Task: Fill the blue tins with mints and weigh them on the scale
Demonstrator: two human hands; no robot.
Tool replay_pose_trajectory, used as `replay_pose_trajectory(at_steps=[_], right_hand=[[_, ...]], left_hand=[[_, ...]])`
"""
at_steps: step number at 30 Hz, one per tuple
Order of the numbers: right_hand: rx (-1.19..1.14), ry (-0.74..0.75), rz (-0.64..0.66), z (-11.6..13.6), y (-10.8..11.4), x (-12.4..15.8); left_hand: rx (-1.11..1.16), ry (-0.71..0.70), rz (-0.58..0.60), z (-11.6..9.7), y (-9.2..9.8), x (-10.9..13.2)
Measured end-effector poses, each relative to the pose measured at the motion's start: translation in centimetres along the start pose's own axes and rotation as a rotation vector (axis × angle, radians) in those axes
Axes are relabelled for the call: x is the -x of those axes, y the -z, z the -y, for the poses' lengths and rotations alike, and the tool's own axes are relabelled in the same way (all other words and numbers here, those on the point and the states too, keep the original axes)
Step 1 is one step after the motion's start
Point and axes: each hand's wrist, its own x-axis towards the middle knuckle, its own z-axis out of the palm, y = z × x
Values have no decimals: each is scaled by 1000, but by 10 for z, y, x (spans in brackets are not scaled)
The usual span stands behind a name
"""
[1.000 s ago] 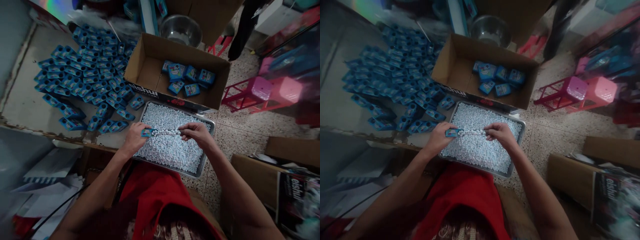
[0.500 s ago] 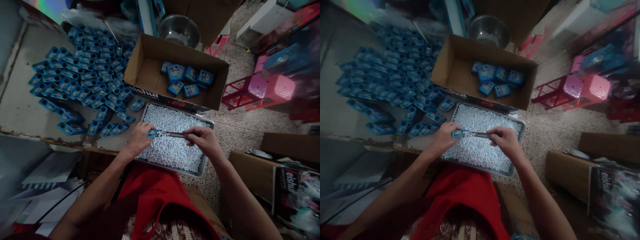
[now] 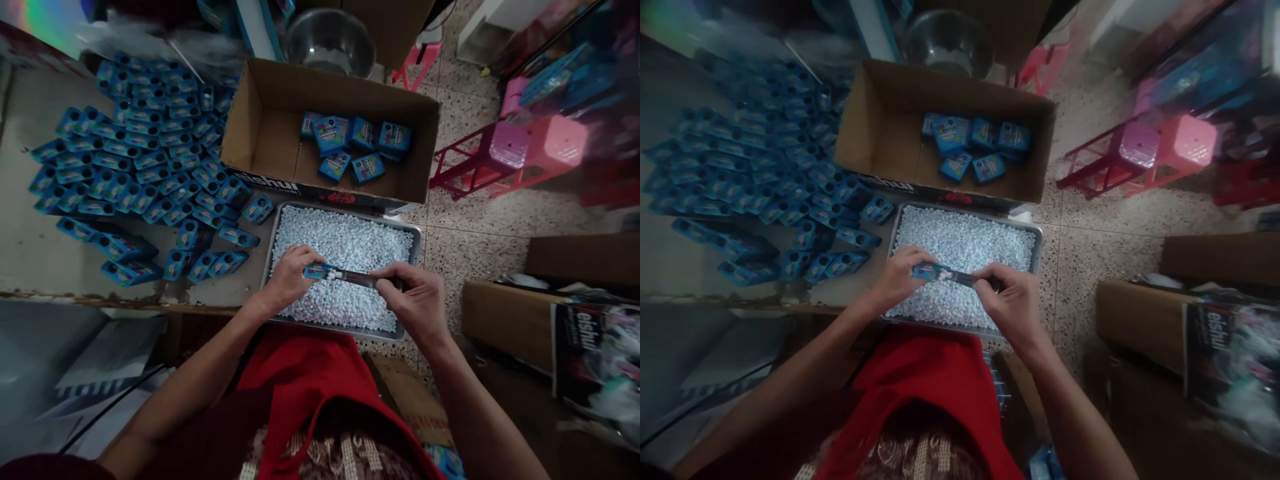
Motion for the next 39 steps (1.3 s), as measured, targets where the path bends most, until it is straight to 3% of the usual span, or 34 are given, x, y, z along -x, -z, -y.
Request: replay_pose_trajectory(at_steps=[3, 6, 8, 11, 15, 17, 20, 22, 27, 31, 36, 39], right_hand=[[79, 90, 27, 23, 13, -4], [-23, -32, 60, 16, 37, -2], [-114, -173, 37, -13, 53, 0], [-189, -348, 7, -88, 61, 0], [-329, -574, -1, -184, 27, -6], [-390, -611, 38, -209, 1, -10], [-463, -617, 112, -222, -26, -15], [-508, -624, 147, -221, -25, -17], [-595, -652, 254, -199, 9, -15], [-658, -576, 382, -152, 15, -24], [-560, -378, 416, -84, 1, -44], [-407, -222, 416, -45, -13, -40]], left_hand=[[91, 56, -4, 4, -4, -3], [219, 136, -12, 10, -3, -3], [290, 177, -29, 12, -1, -2], [352, 244, -67, 14, -1, 0], [394, 317, -89, 20, -3, 4], [449, 370, -86, 25, -3, 7], [526, 461, -133, 33, -1, 15], [525, 491, -173, 35, 3, 20], [274, 446, -201, 27, 9, 25], [131, 372, -186, 15, 6, 27], [35, 321, -206, 9, 2, 39], [29, 334, -223, 12, 1, 46]])
